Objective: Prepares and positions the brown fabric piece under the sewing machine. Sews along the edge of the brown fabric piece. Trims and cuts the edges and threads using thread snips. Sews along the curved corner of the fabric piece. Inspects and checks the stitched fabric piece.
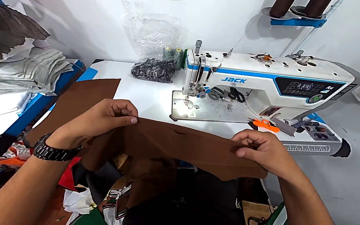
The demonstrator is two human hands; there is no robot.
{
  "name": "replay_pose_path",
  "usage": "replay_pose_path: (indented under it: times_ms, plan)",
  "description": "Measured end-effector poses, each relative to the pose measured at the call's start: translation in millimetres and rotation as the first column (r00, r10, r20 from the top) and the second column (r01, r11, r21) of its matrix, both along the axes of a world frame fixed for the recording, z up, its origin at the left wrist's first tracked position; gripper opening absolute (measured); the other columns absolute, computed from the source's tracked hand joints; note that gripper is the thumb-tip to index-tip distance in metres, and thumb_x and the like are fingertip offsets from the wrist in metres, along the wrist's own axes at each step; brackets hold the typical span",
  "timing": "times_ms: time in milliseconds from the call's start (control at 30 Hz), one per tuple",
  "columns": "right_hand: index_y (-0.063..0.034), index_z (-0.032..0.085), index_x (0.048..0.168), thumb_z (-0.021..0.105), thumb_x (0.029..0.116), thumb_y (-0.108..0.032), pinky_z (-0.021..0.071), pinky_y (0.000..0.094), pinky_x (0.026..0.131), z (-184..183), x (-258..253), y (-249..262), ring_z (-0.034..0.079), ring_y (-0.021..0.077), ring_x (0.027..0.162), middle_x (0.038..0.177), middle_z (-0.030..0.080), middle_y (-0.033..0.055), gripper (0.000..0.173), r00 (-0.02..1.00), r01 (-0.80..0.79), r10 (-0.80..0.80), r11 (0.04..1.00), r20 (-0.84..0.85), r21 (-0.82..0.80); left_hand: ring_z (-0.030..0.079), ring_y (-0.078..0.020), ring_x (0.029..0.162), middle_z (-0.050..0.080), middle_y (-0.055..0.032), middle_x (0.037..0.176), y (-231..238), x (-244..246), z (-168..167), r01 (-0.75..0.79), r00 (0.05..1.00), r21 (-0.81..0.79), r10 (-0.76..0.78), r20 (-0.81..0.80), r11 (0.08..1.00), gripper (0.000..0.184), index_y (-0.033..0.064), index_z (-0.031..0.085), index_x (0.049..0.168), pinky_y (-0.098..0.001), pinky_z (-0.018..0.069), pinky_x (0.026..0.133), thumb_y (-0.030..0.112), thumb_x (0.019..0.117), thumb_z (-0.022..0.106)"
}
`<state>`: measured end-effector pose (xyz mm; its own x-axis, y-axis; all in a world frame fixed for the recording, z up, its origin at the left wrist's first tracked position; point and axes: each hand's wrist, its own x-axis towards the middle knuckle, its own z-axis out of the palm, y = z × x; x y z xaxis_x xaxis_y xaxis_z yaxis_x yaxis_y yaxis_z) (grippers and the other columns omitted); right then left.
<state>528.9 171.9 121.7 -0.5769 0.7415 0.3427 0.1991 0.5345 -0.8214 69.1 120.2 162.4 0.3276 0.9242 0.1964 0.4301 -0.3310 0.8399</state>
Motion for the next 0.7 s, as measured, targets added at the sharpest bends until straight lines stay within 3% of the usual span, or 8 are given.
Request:
replay_pose_path:
  times_ms: [67,200,367,467,567,633,700]
  plan:
    - [-0.0211,0.075,0.094,0.078,0.0878,-0.046,0.0411,0.0137,0.044,-1,1,0,0.050,-0.0013,0.048,0.060,0.059,-0.0096,0.026,1.000,-0.017,0.017,1.000,-0.003,0.014,0.066,-0.0031,0.071,0.073,0.0039,0.088,1,-2,-4,0.031,0.999,0.001,-0.031,0.021,1.000,0.008,0.0154,0.073,0.095,-0.0155,0.0548,0.062,0.010,0.0917,0.069]
    - [-0.0195,0.075,0.090,0.072,0.0948,-0.034,0.0422,0.0133,0.045,-3,5,3,0.053,-0.0011,0.050,0.062,0.062,-0.0090,0.016,0.999,0.016,-0.017,0.999,0.028,0.052,0.066,-0.0033,0.070,0.072,0.0033,0.082,-3,3,-7,0.011,1.000,0.001,-0.011,-0.023,1.000,0.014,0.0119,0.070,0.100,-0.0161,0.0551,0.062,0.002,0.0900,0.068]
    - [-0.0213,0.073,0.087,0.071,0.0941,-0.036,0.0388,0.0130,0.044,3,12,3,0.050,-0.0015,0.049,0.059,0.057,-0.0106,0.017,0.995,0.062,-0.067,0.995,0.070,0.075,0.069,-0.0065,0.078,0.072,0.0043,0.087,-10,16,-12,-0.017,0.906,0.153,0.080,-0.415,0.988,0.021,0.0122,0.068,0.097,-0.0294,0.0600,0.071,-0.003,0.0829,0.068]
    - [-0.0213,0.072,0.086,0.071,0.0940,-0.036,0.0393,0.0129,0.044,4,14,5,0.050,-0.0014,0.049,0.060,0.058,-0.0107,0.017,0.994,0.072,-0.078,0.994,0.074,0.078,0.066,-0.0057,0.073,0.069,0.0058,0.082,-10,15,-19,0.006,0.857,0.238,0.118,-0.502,0.971,0.018,0.0131,0.068,0.094,-0.0300,0.0560,0.063,-0.001,0.0839,0.063]
    - [-0.0205,0.072,0.087,0.071,0.0944,-0.036,0.0393,0.0135,0.044,-4,11,6,0.050,-0.0007,0.049,0.059,0.057,-0.0095,0.017,0.997,0.039,-0.041,0.999,0.059,0.038,0.061,-0.0075,0.063,0.065,0.0045,0.072,-10,15,-11,-0.086,0.848,0.217,0.186,-0.497,0.972,0.019,0.0123,0.067,0.089,-0.0317,0.0498,0.055,-0.004,0.0896,0.058]
    - [-0.0204,0.072,0.088,0.070,0.0956,-0.036,0.0407,0.0140,0.045,-15,6,7,0.051,-0.0008,0.049,0.060,0.059,-0.0089,0.017,0.999,0.018,-0.017,1.000,0.044,-0.018,0.060,-0.0137,0.061,0.062,0.0012,0.069,1,9,-6,-0.095,0.815,0.286,0.239,-0.528,0.954,0.017,0.0116,0.067,0.090,-0.0396,0.0490,0.053,-0.001,0.0910,0.055]
    - [-0.0197,0.073,0.090,0.070,0.0956,-0.031,0.0431,0.0152,0.047,-33,-8,6,0.053,-0.0001,0.051,0.062,0.060,-0.0078,0.013,0.999,0.041,-0.040,0.995,0.007,-0.095,0.065,-0.0322,0.065,0.065,-0.0120,0.071,22,6,3,-0.083,0.759,0.390,0.312,-0.571,0.917,0.016,0.0044,0.068,0.094,-0.0578,0.0508,0.057,-0.002,0.0927,0.053]
